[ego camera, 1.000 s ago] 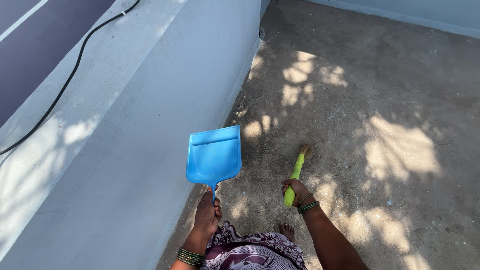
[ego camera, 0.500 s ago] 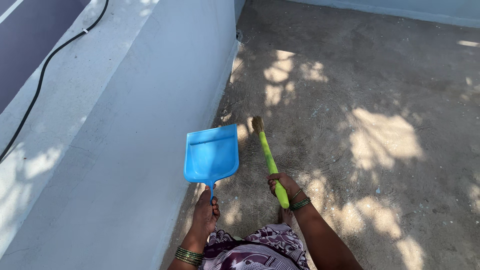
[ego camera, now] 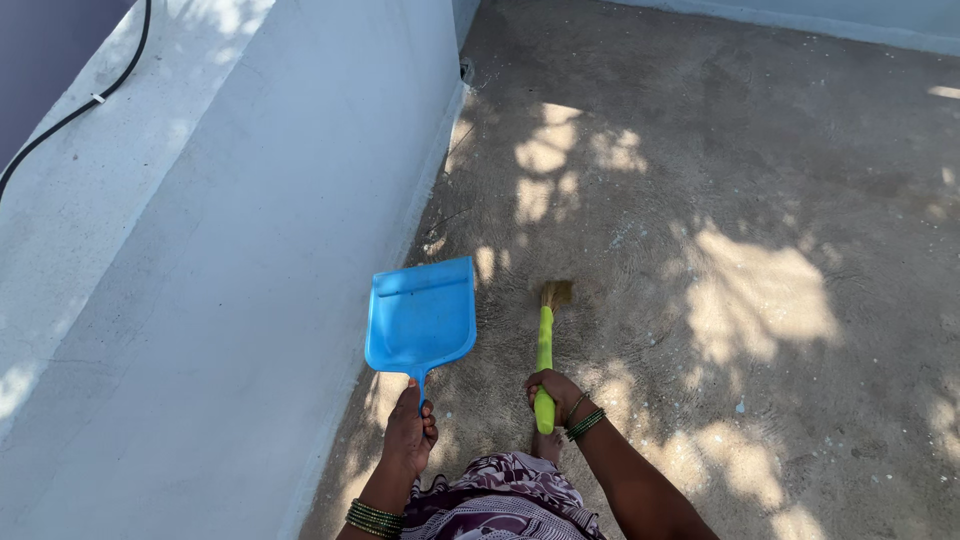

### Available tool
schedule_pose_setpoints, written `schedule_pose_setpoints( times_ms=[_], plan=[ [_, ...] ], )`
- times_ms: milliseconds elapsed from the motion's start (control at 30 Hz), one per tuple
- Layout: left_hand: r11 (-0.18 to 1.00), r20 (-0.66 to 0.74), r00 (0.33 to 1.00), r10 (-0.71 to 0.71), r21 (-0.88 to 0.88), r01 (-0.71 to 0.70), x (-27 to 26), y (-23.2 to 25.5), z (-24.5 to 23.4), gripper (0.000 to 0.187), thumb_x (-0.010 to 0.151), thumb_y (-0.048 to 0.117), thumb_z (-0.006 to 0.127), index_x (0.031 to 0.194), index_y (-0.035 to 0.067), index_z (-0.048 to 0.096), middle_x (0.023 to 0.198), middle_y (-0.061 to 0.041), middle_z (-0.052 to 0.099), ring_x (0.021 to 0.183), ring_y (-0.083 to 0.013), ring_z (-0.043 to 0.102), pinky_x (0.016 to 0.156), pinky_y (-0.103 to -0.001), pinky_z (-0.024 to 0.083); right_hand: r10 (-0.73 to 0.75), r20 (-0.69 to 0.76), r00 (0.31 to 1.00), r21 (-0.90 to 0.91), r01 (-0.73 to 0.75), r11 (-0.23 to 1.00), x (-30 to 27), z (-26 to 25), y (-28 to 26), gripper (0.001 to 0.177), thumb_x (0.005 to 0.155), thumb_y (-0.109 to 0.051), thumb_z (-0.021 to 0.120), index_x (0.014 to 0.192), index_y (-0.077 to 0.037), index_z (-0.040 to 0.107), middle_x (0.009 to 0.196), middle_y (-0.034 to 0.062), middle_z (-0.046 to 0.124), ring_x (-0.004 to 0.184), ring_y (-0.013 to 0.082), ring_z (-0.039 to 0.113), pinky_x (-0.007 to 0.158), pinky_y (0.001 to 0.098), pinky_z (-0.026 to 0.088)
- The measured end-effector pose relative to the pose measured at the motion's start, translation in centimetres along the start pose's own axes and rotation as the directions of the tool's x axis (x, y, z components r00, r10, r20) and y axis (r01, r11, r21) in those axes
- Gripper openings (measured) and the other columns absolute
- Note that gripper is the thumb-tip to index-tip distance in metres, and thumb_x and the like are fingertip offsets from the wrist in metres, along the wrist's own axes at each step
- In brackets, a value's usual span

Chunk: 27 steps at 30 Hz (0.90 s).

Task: The person sweeps a concrete floor using a small brush and a blue dustpan.

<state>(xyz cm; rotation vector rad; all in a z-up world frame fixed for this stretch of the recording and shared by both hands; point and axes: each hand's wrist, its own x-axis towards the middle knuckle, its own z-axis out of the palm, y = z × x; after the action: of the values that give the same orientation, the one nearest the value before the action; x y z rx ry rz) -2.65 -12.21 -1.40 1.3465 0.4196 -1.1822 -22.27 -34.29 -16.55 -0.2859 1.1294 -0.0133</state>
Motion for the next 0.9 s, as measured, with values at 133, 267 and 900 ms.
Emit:
schedule_pose_setpoints(
  times_ms=[133,267,900],
  plan=[
    [0.999,0.086,0.996,0.038,0.0,-0.038,1.0,0.5,5.0,0.049,0.097,0.056,0.057,0.129,0.019,0.062,0.066,0.007,0.043,0.056,-0.0037,0.038,0.051,-0.02,0.038,0.051,0.127,0.991,-0.035,-0.046,0.998,0.4,0.1,-3.8,0.018,0.093,-0.004,0.063,0.088,-0.008,0.047,0.062,-0.0019,0.049,0.047,0.0085,0.047,0.044,0.0231,0.048],
    [1.0,0.081,0.996,0.025,0.013,-0.026,2.1,0.9,9.3,0.047,0.098,0.056,0.056,0.128,0.02,0.061,0.067,0.007,0.043,0.057,-0.004,0.038,0.052,-0.021,0.039,0.068,0.255,0.964,0.004,-0.072,0.997,-0.8,-2.5,-10.0,0.024,0.094,-0.009,0.064,0.083,-0.01,0.043,0.061,-0.0028,0.049,0.045,0.0071,0.045,0.042,0.0216,0.047],
    [0.996,0.098,0.994,0.051,0.063,-0.057,3.2,2.5,16.7,0.057,0.096,0.056,0.058,0.14,0.018,0.063,0.068,0.007,0.043,0.057,-0.0031,0.037,0.051,-0.02,0.039,-0.023,-0.027,0.999,0.058,0.025,0.998,-1.7,-7.1,-13.7,0.014,0.092,0.0,0.06,0.087,-0.006,0.048,0.063,0.0006,0.05,0.049,0.012,0.049,0.046,0.0271,0.05]
  ],
)
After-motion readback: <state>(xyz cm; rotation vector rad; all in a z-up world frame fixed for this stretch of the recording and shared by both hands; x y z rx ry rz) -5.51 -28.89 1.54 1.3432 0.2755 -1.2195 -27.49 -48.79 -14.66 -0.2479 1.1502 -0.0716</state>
